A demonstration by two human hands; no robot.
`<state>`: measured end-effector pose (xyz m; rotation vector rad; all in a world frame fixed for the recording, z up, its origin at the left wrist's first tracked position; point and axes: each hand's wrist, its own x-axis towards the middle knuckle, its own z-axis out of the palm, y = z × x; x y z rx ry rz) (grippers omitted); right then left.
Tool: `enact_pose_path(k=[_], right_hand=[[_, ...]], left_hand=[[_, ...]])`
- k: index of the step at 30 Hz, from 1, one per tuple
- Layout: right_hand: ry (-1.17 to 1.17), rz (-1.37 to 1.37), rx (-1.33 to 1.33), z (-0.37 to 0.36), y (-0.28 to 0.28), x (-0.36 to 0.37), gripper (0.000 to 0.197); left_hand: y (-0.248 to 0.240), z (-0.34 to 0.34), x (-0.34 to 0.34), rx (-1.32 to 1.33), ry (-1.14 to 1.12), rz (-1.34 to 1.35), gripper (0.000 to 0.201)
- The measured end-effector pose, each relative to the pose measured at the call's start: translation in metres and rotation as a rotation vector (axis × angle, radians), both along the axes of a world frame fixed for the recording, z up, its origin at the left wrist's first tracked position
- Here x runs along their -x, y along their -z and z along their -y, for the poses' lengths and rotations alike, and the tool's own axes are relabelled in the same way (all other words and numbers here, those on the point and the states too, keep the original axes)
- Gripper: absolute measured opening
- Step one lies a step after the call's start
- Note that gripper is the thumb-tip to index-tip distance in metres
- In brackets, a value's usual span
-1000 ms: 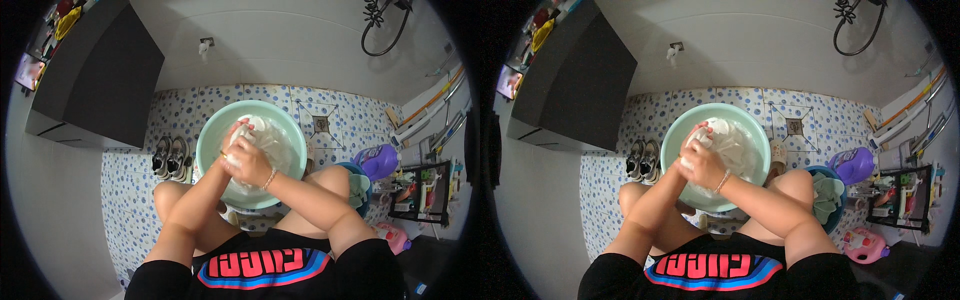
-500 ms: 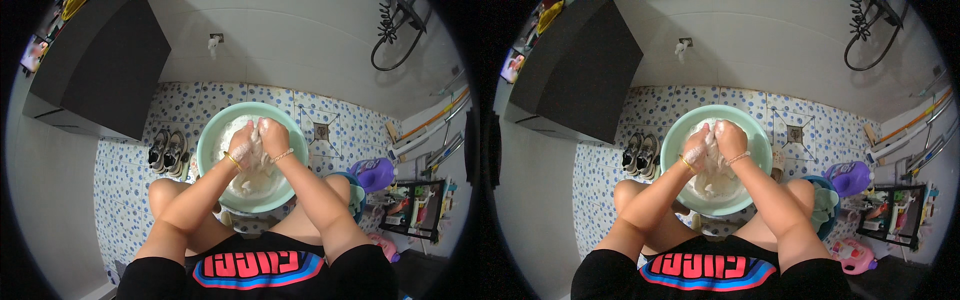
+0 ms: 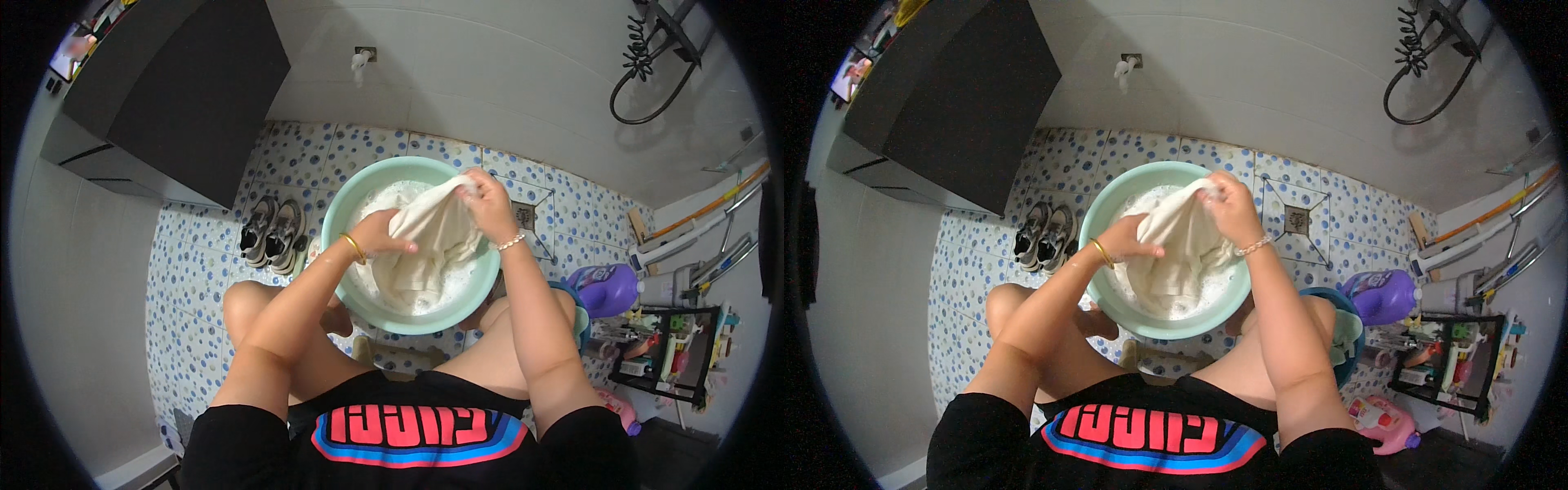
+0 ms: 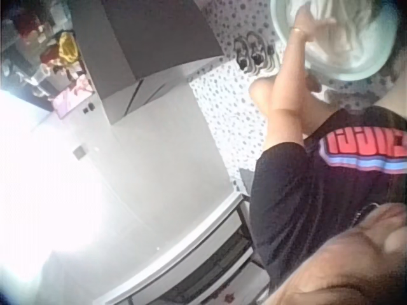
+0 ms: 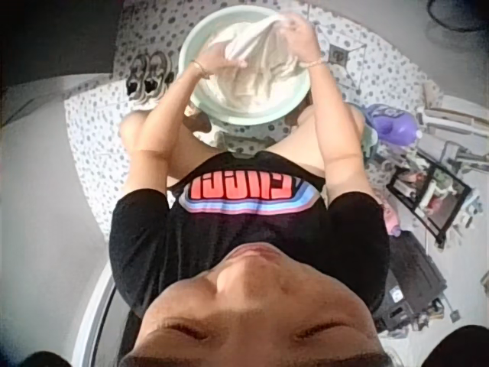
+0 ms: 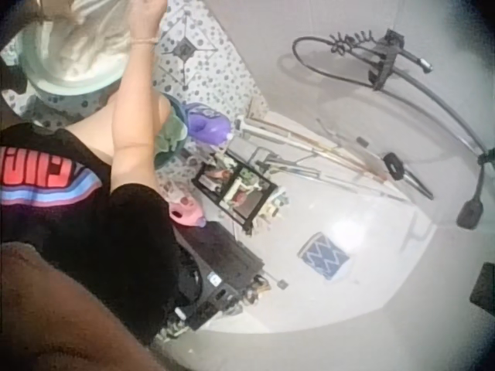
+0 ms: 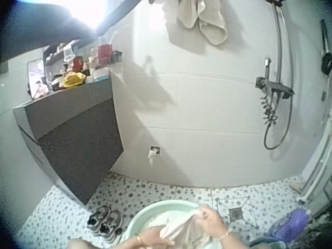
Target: The person sits on the floor and hand-washes a white cloth in a light green basin filled with soapy water. They repeatedly submerge, scrub, and wring the cloth by hand throughout the clip.
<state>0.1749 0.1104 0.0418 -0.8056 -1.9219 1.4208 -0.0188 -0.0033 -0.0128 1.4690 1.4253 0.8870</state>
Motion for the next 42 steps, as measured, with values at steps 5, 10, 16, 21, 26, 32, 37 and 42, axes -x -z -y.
enact_pose_path(k=[5,10,16,21,26,32,37,42], right_hand=[[0.292,-0.436,0.359,-0.002,0.019,-0.008,0.025],[0.637,0.254,-0.002,0.001,0.008,0.008,0.023],[-0.009,0.121,-0.788,0.097,-0.008,0.048,0.019],[0.281,0.263,-0.716,0.054,0.005,0.059,0.024],[0.243,0.22,-0.614,0.07,-0.006,0.06,0.028],[0.313,0.232,-0.496,0.028,0.004,0.031,0.029],[0.461,0.052,-0.008,-0.003,-0.001,-0.006,0.04],[0.289,0.152,0.037,0.005,-0.007,-0.022,0.038]], left_hand=[[-0.007,0.006,0.011,0.173,0.057,-0.202,0.061],[-0.038,0.006,-0.002,0.084,-0.289,0.969,0.03],[0.024,-0.014,-0.028,0.195,-0.41,1.241,0.034],[-0.039,-0.015,-0.067,0.42,-0.567,1.42,0.04],[0.021,-0.023,-0.039,0.33,-0.542,1.378,0.036],[-0.044,-0.02,-0.028,0.395,-0.477,1.056,0.027],[-0.043,-0.008,-0.004,0.307,0.018,0.449,0.02],[-0.026,0.008,-0.018,0.415,0.46,0.082,0.03]])
